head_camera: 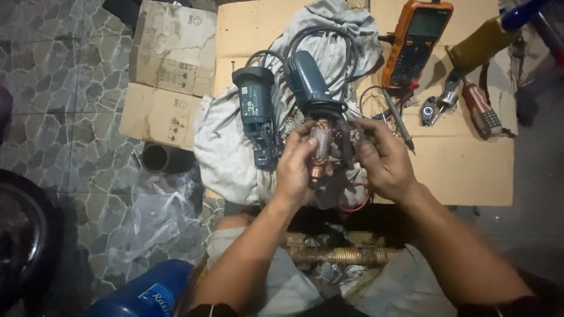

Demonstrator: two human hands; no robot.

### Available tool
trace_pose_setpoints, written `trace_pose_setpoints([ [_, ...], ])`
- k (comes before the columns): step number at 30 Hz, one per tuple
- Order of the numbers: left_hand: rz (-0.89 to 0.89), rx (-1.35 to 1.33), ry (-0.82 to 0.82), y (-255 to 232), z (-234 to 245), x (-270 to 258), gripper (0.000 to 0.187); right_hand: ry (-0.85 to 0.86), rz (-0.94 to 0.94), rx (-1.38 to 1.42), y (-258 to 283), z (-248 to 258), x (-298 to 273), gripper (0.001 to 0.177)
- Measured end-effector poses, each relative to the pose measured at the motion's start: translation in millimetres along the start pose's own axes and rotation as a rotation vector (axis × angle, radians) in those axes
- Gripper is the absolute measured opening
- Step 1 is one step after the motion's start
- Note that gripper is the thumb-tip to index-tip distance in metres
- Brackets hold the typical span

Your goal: The person holds a cylindrical copper-wound electrical component and uses a small metal tool to scrape and clean the surface of the copper windings. The person rotates the component to access different areas while working over a cluttered workbench.

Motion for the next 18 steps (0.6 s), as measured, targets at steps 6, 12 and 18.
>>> trace_pose_setpoints([
  [6, -0.028, -0.083, -0.016, 8.6, 2.4, 2.6, 0.044, -0.057, -0.063, 0.104, 12.4, -3.2, 10.0, 0.037],
  [12, -0.063, -0.155, -0.089, -3.0, -27.2, -7.8, 0.045, -0.112, -0.129, 0.201, 8.0, 0.2, 9.7, 0.035],
  [18, -0.062, -0.239, -0.067, -15.4, -44.7, -25.2, 0.053, -0.133, -0.148, 0.192, -3.6, 2.8, 8.7, 0.03],
])
Point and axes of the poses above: each hand's wrist, its own x-axis towards the middle knuckle, its own z-axis out of the back of the hand, y = z × x, the point moved 4 cm from there along x, towards the middle knuckle, and after that the axes turned 14 degrees about z, right-handed, at the moved point
